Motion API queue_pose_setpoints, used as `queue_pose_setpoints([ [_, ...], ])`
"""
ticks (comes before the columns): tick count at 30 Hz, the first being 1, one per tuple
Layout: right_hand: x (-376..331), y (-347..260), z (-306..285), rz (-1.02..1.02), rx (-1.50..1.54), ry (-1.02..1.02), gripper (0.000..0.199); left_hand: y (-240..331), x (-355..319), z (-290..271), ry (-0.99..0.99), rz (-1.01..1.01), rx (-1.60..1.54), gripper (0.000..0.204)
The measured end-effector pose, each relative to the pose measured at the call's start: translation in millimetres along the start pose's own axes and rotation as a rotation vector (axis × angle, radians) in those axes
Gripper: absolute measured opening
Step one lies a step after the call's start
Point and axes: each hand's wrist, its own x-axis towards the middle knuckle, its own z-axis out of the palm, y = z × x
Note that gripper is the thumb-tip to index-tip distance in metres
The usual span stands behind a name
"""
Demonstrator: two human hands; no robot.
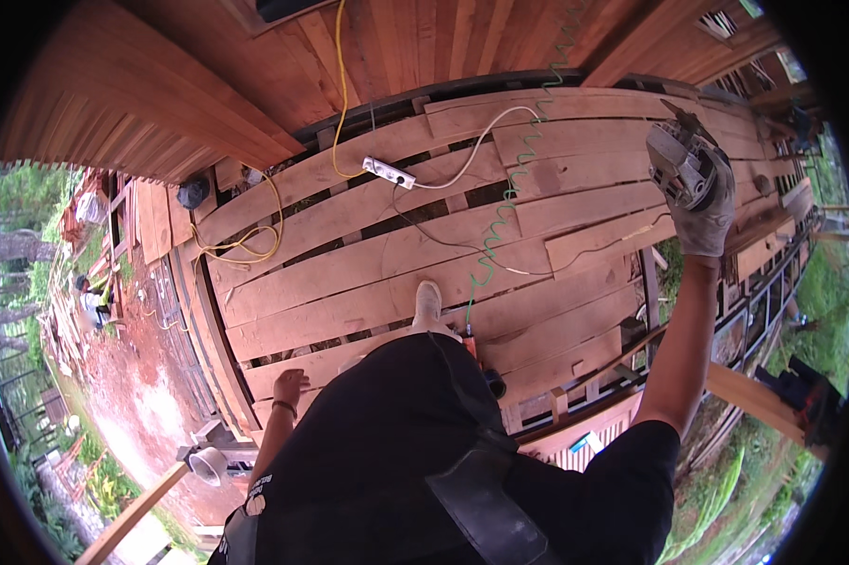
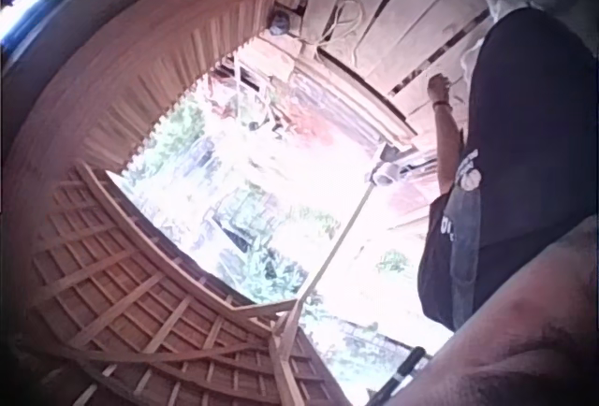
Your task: The person assembles a wooden slatted panel by applying glue to a frame piece, aligning it with a square, and securing it with a nail gun. They then use a drill to fasten the frame to a metal support and attach a diagonal brace to the panel.
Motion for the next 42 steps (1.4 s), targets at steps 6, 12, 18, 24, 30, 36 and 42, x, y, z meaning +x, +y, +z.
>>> queue_pose_setpoints([
  [6, 94.7, -65.1, 15.0, 0.127, 0.029, 0.122, 0.035, -109.5, -11.2, -29.9, 0.061, -0.214, -0.169, 0.025],
  [12, 161.1, -202.8, 43.7, -0.417, 0.060, 0.332, 0.028, -152.1, -39.7, -15.3, 0.307, -0.110, -0.488, 0.027],
  [18, 130.0, -416.1, 151.3, -0.349, 0.536, 0.194, 0.039, -204.3, -93.4, -6.9, 0.492, -0.220, -0.410, 0.027],
  [24, 87.3, -606.2, 215.9, -0.467, 0.901, -0.113, 0.051, -252.1, -128.7, -30.3, 0.729, -0.281, -0.656, 0.028],
  [30, 48.0, -757.4, 293.6, -0.553, 1.148, -0.612, 0.064, -271.6, -133.0, -58.7, 0.855, -0.109, -1.019, 0.022],
  [36, -54.6, -873.3, 401.7, -0.396, 1.135, -1.423, 0.057, -298.1, -133.0, -71.8, 0.901, -0.181, -1.407, 0.018],
  [42, -163.8, -954.1, 488.0, -0.042, 0.903, -2.106, 0.034, -349.9, -133.8, -84.8, 1.163, -0.443, -1.482, 0.013],
])
